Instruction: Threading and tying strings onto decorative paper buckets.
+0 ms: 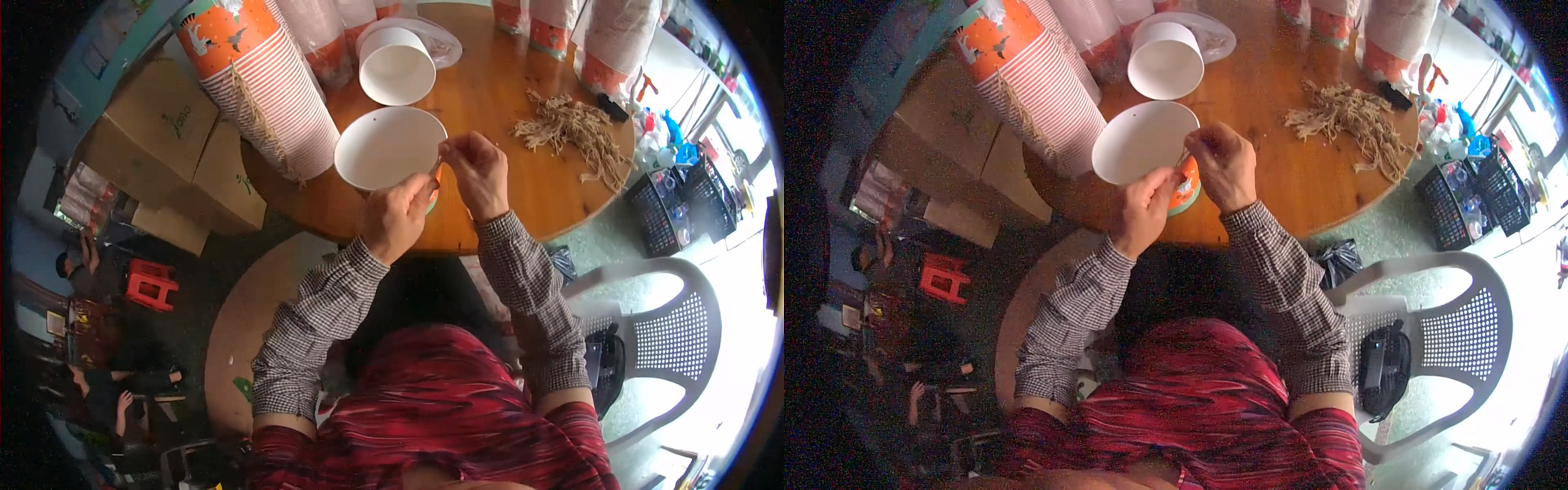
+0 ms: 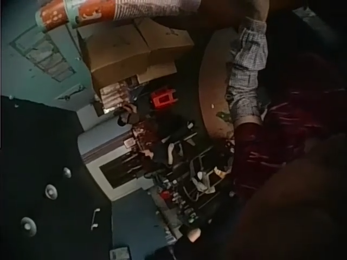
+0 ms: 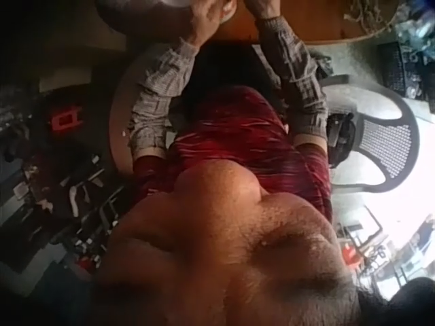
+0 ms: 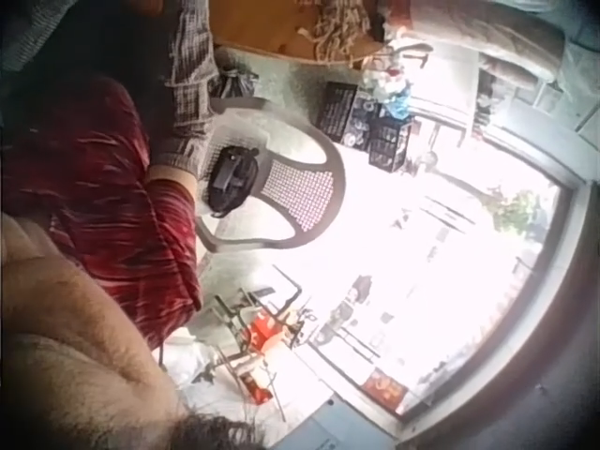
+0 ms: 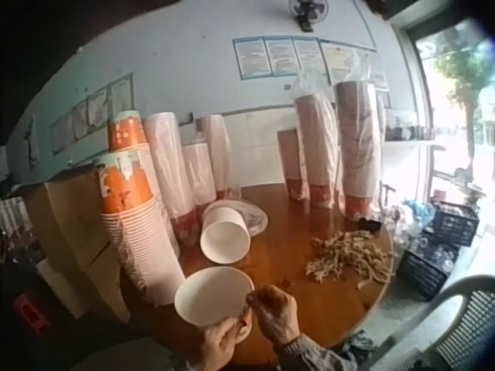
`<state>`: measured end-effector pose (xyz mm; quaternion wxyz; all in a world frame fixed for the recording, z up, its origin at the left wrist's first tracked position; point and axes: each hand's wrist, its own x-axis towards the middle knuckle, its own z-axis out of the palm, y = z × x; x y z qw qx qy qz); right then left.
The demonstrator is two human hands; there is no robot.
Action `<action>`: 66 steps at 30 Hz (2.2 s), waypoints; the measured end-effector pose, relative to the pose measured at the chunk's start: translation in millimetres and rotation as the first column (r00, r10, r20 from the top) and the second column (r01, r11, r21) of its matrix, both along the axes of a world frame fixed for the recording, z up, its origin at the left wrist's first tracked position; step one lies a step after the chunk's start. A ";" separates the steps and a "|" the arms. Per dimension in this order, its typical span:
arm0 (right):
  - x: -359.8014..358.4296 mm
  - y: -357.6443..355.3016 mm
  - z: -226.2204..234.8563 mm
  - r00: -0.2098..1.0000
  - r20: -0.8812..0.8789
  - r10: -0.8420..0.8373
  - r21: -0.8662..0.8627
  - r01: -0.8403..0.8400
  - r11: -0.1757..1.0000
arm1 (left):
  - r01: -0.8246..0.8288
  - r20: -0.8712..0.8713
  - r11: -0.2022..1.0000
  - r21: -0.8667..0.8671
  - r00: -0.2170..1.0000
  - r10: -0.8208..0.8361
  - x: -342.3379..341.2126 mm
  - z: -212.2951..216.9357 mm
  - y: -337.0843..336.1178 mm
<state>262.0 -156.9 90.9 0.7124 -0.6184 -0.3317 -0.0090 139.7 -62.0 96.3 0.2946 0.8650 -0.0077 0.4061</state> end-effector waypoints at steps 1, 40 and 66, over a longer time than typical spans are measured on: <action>4.0 3.1 -3.4 0.997 -0.063 0.032 0.013 -0.032 0.999 | -0.035 -0.026 0.999 0.007 0.999 0.035 -1.3 0.1 -1.1; 47.4 -61.4 60.5 0.234 0.954 0.187 -0.281 0.481 0.830 | -0.173 0.207 0.960 0.220 0.970 0.127 7.9 1.8 25.0; -54.1 -134.3 12.5 0.967 -0.044 0.252 -0.448 -0.245 0.860 | -0.047 0.143 0.910 0.412 0.990 -0.014 14.6 -1.1 17.9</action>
